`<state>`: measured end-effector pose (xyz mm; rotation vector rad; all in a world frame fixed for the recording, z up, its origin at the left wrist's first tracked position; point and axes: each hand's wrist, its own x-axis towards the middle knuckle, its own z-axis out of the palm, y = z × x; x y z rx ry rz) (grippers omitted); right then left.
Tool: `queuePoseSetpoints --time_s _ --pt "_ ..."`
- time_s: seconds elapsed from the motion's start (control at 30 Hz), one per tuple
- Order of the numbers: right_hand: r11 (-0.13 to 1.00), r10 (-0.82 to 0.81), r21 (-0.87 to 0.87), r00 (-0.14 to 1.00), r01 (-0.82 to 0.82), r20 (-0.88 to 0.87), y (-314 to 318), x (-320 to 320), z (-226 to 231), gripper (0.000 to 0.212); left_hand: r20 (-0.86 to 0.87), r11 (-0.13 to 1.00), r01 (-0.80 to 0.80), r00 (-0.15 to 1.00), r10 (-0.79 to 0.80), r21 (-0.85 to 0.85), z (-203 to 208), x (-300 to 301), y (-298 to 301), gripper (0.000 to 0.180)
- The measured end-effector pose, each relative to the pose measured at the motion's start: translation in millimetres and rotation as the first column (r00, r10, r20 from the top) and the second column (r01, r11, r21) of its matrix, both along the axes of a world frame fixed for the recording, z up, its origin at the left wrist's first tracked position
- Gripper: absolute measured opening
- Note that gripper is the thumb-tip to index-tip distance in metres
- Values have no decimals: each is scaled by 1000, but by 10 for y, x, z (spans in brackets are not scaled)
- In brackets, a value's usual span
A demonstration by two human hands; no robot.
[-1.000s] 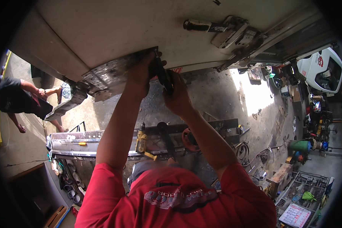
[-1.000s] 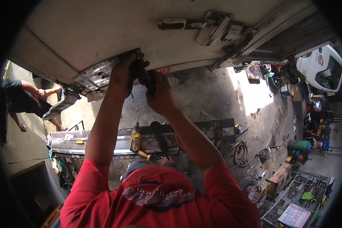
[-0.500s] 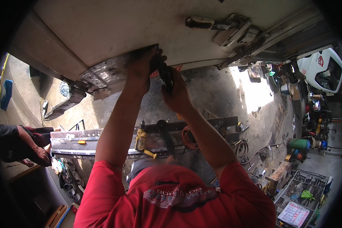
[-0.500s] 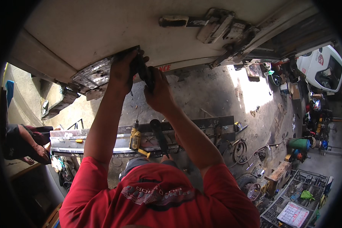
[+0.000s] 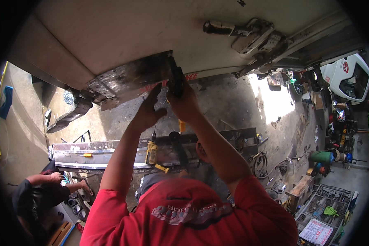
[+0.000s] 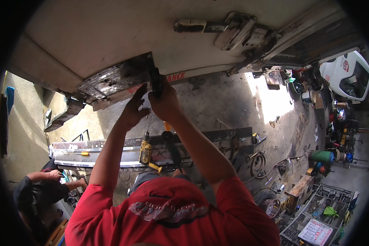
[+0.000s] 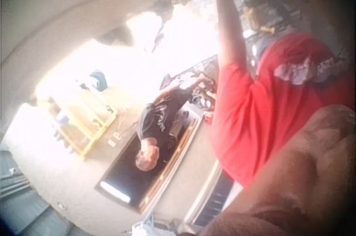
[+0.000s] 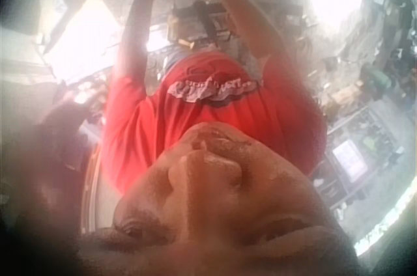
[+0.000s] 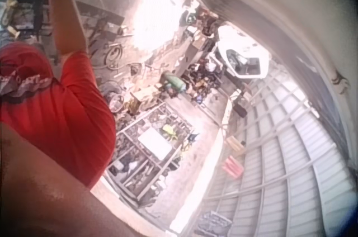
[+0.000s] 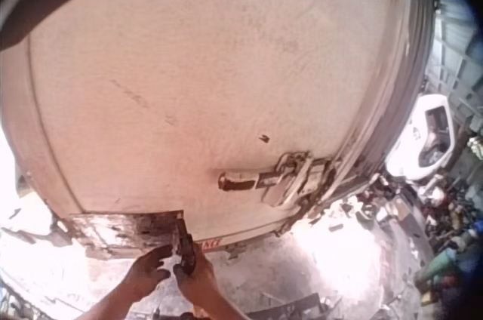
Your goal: The person uses a welding torch to join a metal plate to a workbench, then moves the plate to a sink area to cool it. They return to the workshop and install the plate onto the underside of a vehicle using a power drill and a yellow clamp.
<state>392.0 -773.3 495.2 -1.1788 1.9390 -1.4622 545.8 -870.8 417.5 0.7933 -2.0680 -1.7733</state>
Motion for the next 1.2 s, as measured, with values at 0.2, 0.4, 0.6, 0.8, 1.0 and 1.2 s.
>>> queuePoseSetpoints --time_s 0.2,0.4,0.6,0.8,1.0,1.2 --pt "997 -59 45 997 56 59 -182 76 -154 43 -67 962 70 994 -90 -264 -214 -121 163 160" --pt "964 -253 -110 960 240 -120 -411 165 -369 43 -16 898 -6 1000 -1 -440 -255 -259 68 99" --pt "928 -353 -139 935 346 -31 -484 292 -275 40 23 964 -93 994 102 -248 -325 -260 43 70" --pt "944 -330 25 944 330 25 -393 261 -92 37 -160 986 41 985 -67 -161 -261 -182 -45 79" --pt "977 -157 163 981 138 111 -278 216 -97 39 -231 983 -44 969 84 177 -669 -140 -337 44" --pt "952 -55 302 998 49 13 -23 276 153 51 -257 961 -269 934 247 -56 -538 -231 -118 29"
